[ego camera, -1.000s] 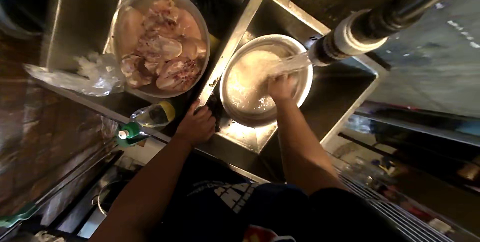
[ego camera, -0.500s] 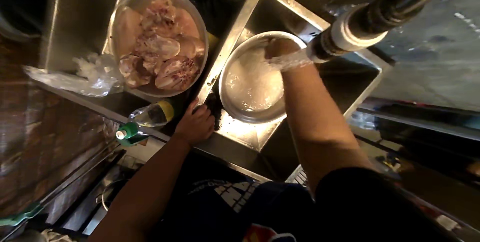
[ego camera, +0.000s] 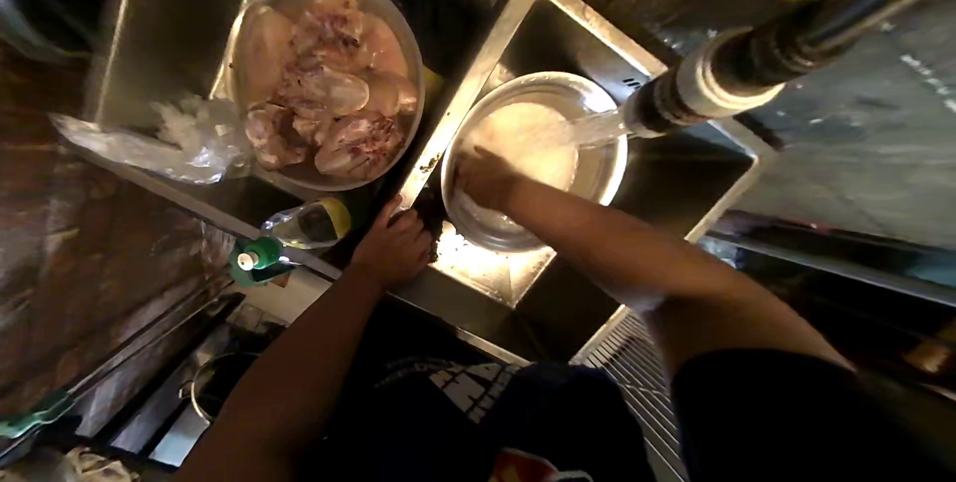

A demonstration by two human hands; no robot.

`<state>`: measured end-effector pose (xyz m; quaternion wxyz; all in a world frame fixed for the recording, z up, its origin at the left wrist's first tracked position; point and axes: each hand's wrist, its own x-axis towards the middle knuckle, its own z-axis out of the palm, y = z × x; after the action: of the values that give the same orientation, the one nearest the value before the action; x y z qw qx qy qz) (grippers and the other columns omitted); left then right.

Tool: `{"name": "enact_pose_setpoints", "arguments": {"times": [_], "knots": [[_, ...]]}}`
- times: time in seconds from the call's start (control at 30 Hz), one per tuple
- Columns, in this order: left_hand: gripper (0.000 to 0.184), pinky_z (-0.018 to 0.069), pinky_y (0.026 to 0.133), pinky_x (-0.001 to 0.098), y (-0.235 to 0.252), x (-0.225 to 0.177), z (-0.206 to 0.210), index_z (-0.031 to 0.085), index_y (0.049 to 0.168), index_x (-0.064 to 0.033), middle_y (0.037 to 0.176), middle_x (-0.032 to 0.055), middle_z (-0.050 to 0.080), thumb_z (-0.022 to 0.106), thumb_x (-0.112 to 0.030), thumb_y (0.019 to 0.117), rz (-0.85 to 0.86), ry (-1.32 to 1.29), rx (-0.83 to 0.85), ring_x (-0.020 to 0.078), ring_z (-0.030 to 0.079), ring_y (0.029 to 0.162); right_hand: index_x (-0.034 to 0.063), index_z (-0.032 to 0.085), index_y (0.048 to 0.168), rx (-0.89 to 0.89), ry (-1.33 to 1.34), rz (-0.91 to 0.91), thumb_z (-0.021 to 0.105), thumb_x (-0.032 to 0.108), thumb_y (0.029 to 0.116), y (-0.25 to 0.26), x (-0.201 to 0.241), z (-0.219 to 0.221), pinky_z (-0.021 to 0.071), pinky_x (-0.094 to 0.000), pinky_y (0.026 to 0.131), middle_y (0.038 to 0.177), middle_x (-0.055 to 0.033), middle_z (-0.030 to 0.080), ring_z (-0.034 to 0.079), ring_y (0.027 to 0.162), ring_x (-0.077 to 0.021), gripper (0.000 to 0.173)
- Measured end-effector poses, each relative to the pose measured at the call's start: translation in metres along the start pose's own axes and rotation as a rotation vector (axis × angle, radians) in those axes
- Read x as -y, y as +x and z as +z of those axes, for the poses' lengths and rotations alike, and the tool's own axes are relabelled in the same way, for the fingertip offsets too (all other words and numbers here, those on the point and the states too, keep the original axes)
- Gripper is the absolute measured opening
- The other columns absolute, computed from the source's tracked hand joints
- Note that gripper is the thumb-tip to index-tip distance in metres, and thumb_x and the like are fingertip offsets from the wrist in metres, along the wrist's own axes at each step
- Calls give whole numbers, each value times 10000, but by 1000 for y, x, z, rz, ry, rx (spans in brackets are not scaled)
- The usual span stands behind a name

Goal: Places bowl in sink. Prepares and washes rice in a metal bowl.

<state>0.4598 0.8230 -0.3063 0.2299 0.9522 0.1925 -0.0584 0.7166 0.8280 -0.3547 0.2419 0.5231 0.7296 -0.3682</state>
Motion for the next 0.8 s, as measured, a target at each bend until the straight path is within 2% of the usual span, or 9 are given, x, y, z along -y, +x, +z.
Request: {"name": "enact_pose_setpoints", "arguments": {"times": [0.1,0.17,0.23,0.3,0.33,0.43,0.57,0.67,0.8], "knots": [[268,258,1221,573,-1,0,2,759,1020,-138,1138,62,735,557,-312,1004,2,2,-38,270,618,1249,6,695,1220,-251,65,132,539,124,1033,8,-46,-25,450,-640,1035,1278,-255,650,582,1240,-462,271],[270,255,1224,573,-2,1,2,760,1031,-135,1158,64,733,562,-316,1001,7,15,-50,271,615,1261,38,662,1303,-165,221,396,555,200,1042,-8,-59,-60,436,-671,1033,1351,-259,620,565,1280,-470,324],[261,250,1226,578,-2,0,1,762,1035,-132,1169,73,730,579,-313,994,-4,7,-27,279,607,1275,12,563,1415,-14,423,615,549,179,1064,-31,-64,-80,360,-587,1137,1481,-244,527,473,1402,-409,389],[257,244,1226,581,-1,0,2,762,1031,-135,1168,71,728,582,-314,988,-4,3,-24,281,601,1279,-26,616,1334,-456,492,663,627,185,1005,-45,-92,-6,416,-526,1120,1365,-252,610,557,1312,-373,391],[263,246,1224,582,-1,0,3,764,1034,-135,1171,72,728,579,-316,987,-2,2,-28,279,603,1277,-59,583,1360,-549,566,667,659,178,978,-50,-103,20,379,-590,1137,1392,-298,574,517,1345,-429,456],[273,246,1221,586,-1,1,1,764,1025,-134,1173,72,729,565,-319,995,1,1,-13,280,605,1277,-36,578,1375,-547,828,870,575,244,1042,-69,-99,53,401,-663,1090,1382,-317,574,539,1309,-480,435],[282,248,1218,583,-1,1,0,761,1032,-139,1157,69,729,549,-323,1008,1,15,-4,275,603,1275,9,475,1479,-490,1247,1163,432,468,1075,-75,-40,81,414,-636,1084,1466,-276,506,500,1347,-433,613],[264,247,1227,566,-2,0,3,748,995,-150,1128,59,731,551,-325,1005,-4,31,-42,264,613,1257,55,435,1485,-652,1811,1202,530,527,1012,-48,-8,89,541,-524,911,1328,-186,589,606,1149,-307,676],[263,240,1224,592,-2,0,0,755,1007,-135,1157,74,729,568,-320,996,-2,17,-7,287,605,1272,124,422,1467,-986,2520,991,581,468,983,-25,-11,77,553,-539,925,1364,-150,560,596,1199,-292,614]]}}
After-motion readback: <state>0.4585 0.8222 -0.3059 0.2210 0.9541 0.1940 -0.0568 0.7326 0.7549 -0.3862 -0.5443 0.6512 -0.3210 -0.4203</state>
